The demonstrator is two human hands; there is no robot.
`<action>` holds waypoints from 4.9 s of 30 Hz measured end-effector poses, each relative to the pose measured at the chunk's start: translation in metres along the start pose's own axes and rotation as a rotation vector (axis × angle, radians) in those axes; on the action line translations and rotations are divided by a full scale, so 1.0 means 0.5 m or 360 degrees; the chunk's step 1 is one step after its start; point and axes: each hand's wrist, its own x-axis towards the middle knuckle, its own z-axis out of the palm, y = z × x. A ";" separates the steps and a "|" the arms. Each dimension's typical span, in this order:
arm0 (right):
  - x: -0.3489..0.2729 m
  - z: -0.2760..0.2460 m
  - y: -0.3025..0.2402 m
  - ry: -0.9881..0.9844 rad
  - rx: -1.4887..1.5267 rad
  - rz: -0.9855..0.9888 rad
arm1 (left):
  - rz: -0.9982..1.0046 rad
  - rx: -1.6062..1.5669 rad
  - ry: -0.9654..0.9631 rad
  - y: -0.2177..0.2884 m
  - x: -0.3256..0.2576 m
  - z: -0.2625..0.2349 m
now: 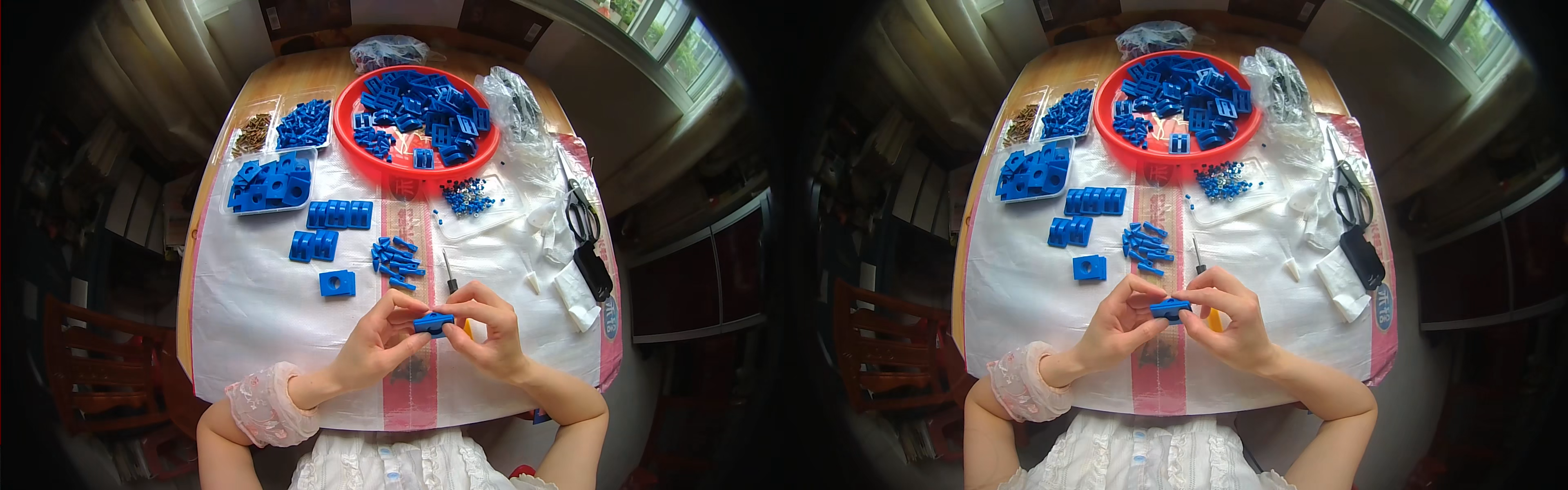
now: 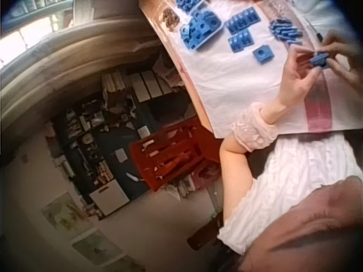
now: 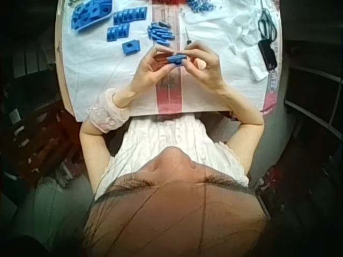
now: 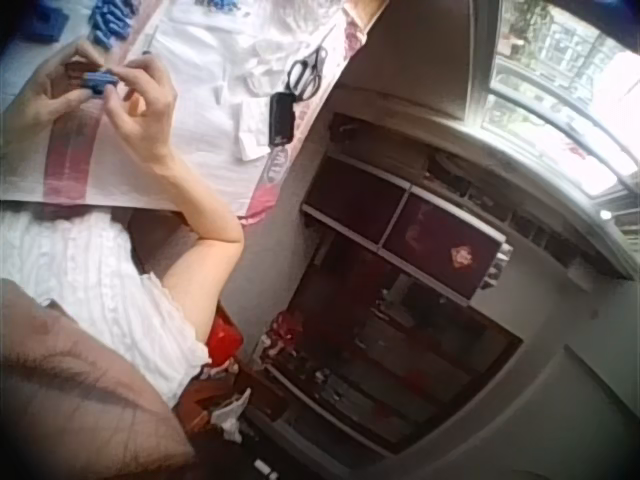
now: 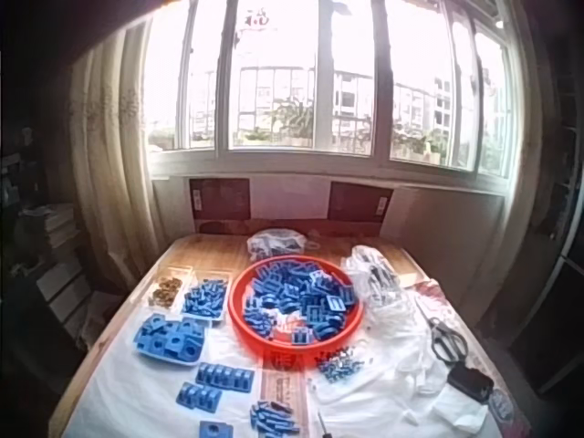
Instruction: Assembling blue plastic fixture components by applying glue and joining parts.
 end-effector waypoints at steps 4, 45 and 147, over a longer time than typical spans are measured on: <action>-0.002 0.003 0.002 0.0005 -0.0023 0.0008 | 0.0024 0.0152 -0.0022 -0.019 -0.004 -0.015; -0.004 0.006 0.007 0.0029 -0.0124 0.0020 | -0.0016 0.0141 0.0012 -0.014 -0.006 -0.019; -0.001 0.001 0.007 -0.0087 0.0102 0.0215 | -0.0155 -0.0061 -0.0073 0.006 -0.007 -0.015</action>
